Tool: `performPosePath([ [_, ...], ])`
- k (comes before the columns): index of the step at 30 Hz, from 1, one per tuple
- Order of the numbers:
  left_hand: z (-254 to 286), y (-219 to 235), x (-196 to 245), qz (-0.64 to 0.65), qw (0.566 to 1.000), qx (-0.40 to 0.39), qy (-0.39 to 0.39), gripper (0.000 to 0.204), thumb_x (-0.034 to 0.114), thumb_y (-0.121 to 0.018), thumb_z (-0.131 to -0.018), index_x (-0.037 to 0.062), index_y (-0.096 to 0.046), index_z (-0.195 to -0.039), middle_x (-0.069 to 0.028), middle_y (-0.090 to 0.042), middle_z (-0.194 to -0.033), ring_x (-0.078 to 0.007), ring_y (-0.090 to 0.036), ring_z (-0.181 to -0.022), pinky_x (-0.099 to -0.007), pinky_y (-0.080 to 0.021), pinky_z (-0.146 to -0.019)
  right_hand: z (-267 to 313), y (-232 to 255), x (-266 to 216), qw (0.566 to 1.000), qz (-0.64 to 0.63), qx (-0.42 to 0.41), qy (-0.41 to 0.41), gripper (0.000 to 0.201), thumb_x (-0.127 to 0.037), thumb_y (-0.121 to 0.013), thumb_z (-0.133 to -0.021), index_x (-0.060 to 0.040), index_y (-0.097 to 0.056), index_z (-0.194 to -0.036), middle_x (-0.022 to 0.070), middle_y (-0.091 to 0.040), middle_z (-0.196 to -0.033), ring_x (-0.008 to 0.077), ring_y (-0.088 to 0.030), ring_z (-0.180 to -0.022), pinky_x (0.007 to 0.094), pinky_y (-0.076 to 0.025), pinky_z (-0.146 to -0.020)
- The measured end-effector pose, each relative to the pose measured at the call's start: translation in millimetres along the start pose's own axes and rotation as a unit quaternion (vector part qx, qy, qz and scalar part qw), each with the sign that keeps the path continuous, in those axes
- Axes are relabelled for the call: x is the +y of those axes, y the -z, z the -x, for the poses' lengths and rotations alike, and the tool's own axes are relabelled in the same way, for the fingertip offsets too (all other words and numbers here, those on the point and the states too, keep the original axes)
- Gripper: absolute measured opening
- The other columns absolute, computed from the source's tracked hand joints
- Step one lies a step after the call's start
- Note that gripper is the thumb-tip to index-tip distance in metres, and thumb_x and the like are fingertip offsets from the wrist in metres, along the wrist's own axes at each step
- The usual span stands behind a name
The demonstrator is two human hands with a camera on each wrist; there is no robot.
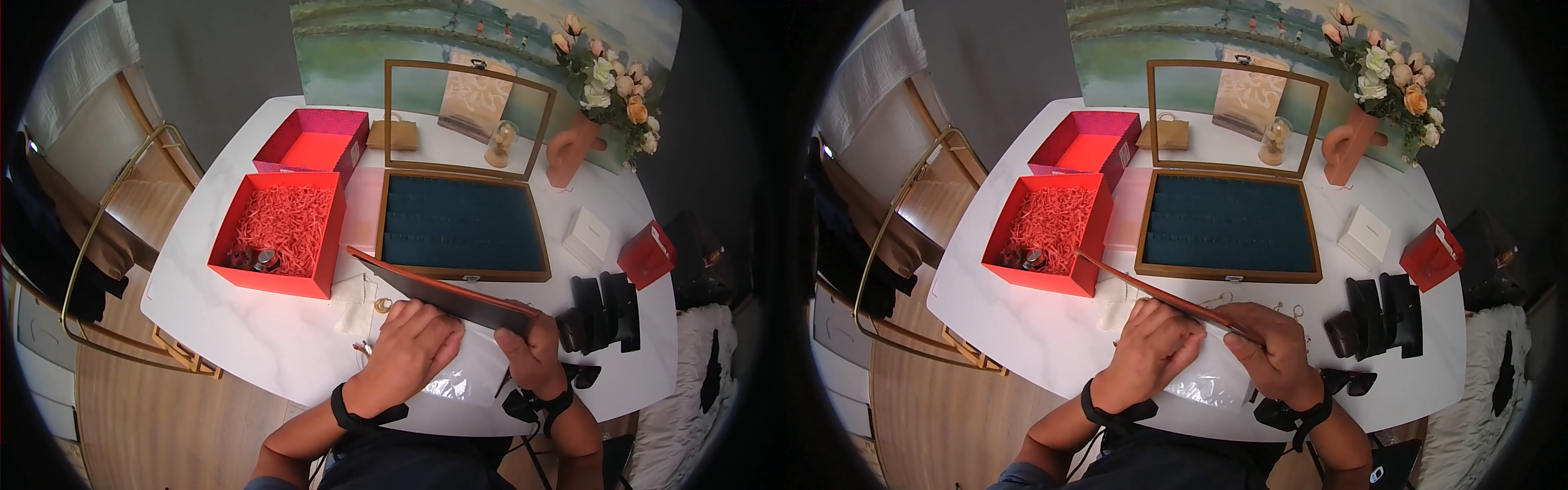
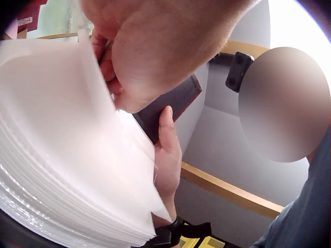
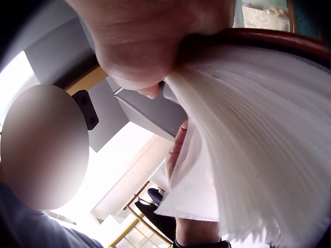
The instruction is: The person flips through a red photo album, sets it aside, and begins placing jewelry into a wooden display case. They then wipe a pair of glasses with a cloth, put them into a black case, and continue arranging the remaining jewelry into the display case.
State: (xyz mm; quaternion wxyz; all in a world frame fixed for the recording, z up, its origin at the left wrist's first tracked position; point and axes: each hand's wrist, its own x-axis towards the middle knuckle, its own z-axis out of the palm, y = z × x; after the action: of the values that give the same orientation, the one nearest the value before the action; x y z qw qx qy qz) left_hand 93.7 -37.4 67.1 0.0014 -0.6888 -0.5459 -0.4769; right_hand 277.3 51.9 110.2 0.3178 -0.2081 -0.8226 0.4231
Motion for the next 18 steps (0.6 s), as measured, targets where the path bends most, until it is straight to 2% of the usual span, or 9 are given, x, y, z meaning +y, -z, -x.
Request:
performPosePath([
  [8,-0.2,-2.1,-1.1,0.005,1.000,0.015,-0.004,0.021,0.001,-0.076,-0.076,0.0060,-0.060,-0.088,-0.0069,-0.057,-0.080,-0.0271,-0.056,-0.078,-0.0372,-0.042,-0.074,0.8,-1.7,-0.1,1.000,-0.007,0.008,-0.005,0.032,-0.019,-0.060,-0.096,0.0056,-0.066,-0.115,0.0193,-0.071,-0.106,0.0287,-0.070,-0.094,0.0334,-0.053,-0.084],
  [11,0.4,1.0,-2.5,0.006,1.000,0.014,0.006,0.020,0.001,-0.077,-0.076,0.0062,-0.063,-0.090,-0.0066,-0.058,-0.082,-0.0268,-0.056,-0.079,-0.0372,-0.042,-0.075,2.2,-1.1,4.4,1.000,0.005,0.019,0.000,0.032,-0.022,-0.060,-0.097,0.0051,-0.067,-0.112,0.0182,-0.071,-0.102,0.0292,-0.069,-0.089,0.0340,-0.052,-0.081],
  [13,1.3,5.8,-4.3,0.008,1.000,0.012,0.015,0.020,0.002,-0.077,-0.076,0.0063,-0.065,-0.091,-0.0064,-0.059,-0.083,-0.0264,-0.056,-0.080,-0.0371,-0.042,-0.076,5.3,2.0,12.0,0.998,0.024,0.056,-0.028,0.032,-0.025,-0.059,-0.098,0.0044,-0.067,-0.106,0.0157,-0.069,-0.094,0.0245,-0.066,-0.081,0.0327,-0.051,-0.077],
  [15,2.7,13.9,-7.0,0.020,1.000,0.008,0.017,0.023,0.004,-0.079,-0.075,0.0074,-0.070,-0.095,-0.0056,-0.060,-0.087,-0.0252,-0.056,-0.083,-0.0371,-0.042,-0.078,5.9,6.7,17.4,0.993,-0.023,0.103,-0.048,0.034,-0.029,-0.058,-0.099,0.0033,-0.066,-0.104,0.0112,-0.066,-0.086,0.0175,-0.059,-0.076,0.0313,-0.048,-0.072],
  [16,7.2,19.7,-7.8,0.021,0.998,-0.034,0.046,0.029,0.009,-0.083,-0.074,0.0071,-0.073,-0.101,-0.0080,-0.061,-0.102,-0.0254,-0.056,-0.096,-0.0381,-0.044,-0.086,7.8,12.1,25.1,0.989,-0.055,0.114,-0.077,0.034,-0.029,-0.057,-0.100,0.0038,-0.065,-0.102,0.0055,-0.063,-0.081,0.0127,-0.054,-0.075,0.0305,-0.045,-0.068],
  [17,8.5,22.4,-6.8,0.022,0.998,-0.035,0.045,0.029,0.009,-0.083,-0.074,0.0071,-0.073,-0.101,-0.0080,-0.061,-0.102,-0.0254,-0.056,-0.096,-0.0381,-0.044,-0.086,1.5,7.0,22.9,0.978,-0.080,0.187,-0.052,0.034,-0.030,-0.057,-0.101,0.0034,-0.064,-0.097,0.0003,-0.060,-0.078,0.0098,-0.049,-0.072,0.0284,-0.042,-0.065],
  [18,8.7,24.7,-5.3,0.030,0.997,-0.023,0.065,0.033,0.012,-0.085,-0.072,0.0061,-0.072,-0.103,-0.0101,-0.057,-0.111,-0.0268,-0.055,-0.103,-0.0387,-0.043,-0.091,1.1,10.3,25.6,0.972,-0.099,0.201,-0.067,0.035,-0.031,-0.057,-0.101,0.0026,-0.063,-0.095,-0.0010,-0.059,-0.078,0.0083,-0.048,-0.072,0.0269,-0.041,-0.065],
])
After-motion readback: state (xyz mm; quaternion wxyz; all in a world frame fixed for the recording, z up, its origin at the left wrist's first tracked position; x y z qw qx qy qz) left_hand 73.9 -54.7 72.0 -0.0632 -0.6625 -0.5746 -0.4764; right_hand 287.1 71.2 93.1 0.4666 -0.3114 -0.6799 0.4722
